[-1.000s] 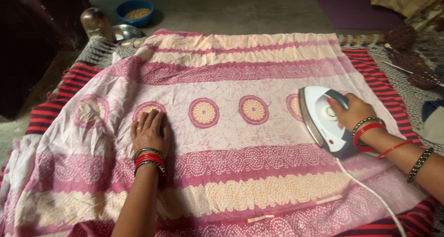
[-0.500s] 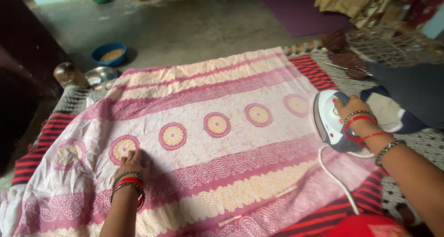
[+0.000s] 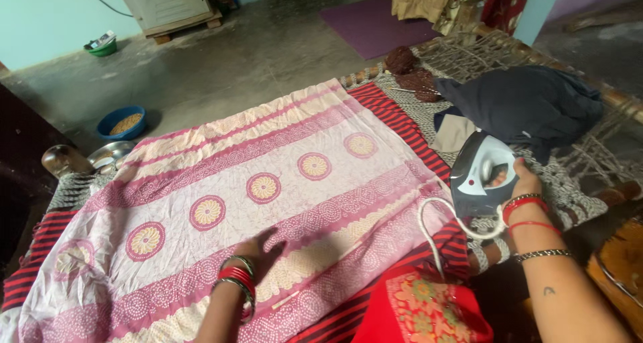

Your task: The person irons a large patterned cloth laid on a woven cot. They repeatedly smooth the fabric with an electric iron, repositioning the cloth and ironing different sections to remove wrinkles.

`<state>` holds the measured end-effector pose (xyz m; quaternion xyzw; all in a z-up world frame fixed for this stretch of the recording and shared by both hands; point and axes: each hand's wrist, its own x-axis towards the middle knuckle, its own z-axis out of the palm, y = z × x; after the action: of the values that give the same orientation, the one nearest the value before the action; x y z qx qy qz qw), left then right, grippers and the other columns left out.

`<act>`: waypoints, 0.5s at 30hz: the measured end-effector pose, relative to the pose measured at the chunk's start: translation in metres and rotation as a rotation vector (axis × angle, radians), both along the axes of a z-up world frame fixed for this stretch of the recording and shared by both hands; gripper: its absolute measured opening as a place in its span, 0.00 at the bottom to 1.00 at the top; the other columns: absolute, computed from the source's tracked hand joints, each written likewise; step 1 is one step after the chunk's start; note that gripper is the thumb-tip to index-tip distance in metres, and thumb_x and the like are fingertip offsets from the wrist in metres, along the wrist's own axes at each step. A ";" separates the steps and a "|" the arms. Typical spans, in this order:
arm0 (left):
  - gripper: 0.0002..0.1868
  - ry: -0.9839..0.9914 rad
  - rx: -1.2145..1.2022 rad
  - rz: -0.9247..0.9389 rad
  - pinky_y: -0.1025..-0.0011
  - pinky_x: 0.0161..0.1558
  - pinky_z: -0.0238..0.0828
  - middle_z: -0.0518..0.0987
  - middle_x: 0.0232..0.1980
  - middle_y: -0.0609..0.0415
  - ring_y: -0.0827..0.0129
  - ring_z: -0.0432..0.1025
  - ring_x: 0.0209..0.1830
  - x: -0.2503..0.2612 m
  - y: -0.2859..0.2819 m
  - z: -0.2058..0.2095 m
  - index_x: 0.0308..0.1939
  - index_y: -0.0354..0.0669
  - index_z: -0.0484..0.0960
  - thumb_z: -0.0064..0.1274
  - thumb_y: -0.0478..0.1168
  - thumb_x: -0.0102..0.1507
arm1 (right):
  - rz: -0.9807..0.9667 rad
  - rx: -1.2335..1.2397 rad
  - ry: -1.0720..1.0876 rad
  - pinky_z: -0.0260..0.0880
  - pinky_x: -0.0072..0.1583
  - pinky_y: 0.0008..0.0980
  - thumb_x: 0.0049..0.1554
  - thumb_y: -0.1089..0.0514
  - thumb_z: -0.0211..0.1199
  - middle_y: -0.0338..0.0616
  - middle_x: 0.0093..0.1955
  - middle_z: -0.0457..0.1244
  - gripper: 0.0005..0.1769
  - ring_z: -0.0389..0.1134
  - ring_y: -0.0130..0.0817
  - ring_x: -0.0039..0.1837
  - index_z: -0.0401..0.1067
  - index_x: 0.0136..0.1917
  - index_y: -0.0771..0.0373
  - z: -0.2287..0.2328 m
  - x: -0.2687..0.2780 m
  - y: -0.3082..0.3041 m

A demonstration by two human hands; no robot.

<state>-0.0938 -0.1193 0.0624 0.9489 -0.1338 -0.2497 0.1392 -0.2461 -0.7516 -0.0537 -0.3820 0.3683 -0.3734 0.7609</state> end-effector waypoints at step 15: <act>0.34 0.169 0.073 -0.073 0.66 0.71 0.66 0.75 0.71 0.54 0.59 0.71 0.70 -0.022 -0.006 -0.065 0.72 0.60 0.68 0.50 0.61 0.64 | -0.201 -0.600 1.306 0.73 0.51 0.51 0.68 0.44 0.56 0.62 0.56 0.62 0.23 0.71 0.57 0.52 0.70 0.58 0.68 -0.017 -0.051 0.003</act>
<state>-0.1162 -0.1250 -0.0031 0.9234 -0.1469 -0.3384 0.1062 -0.2974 -0.7485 -0.0706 -0.6837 0.6627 -0.2223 0.2099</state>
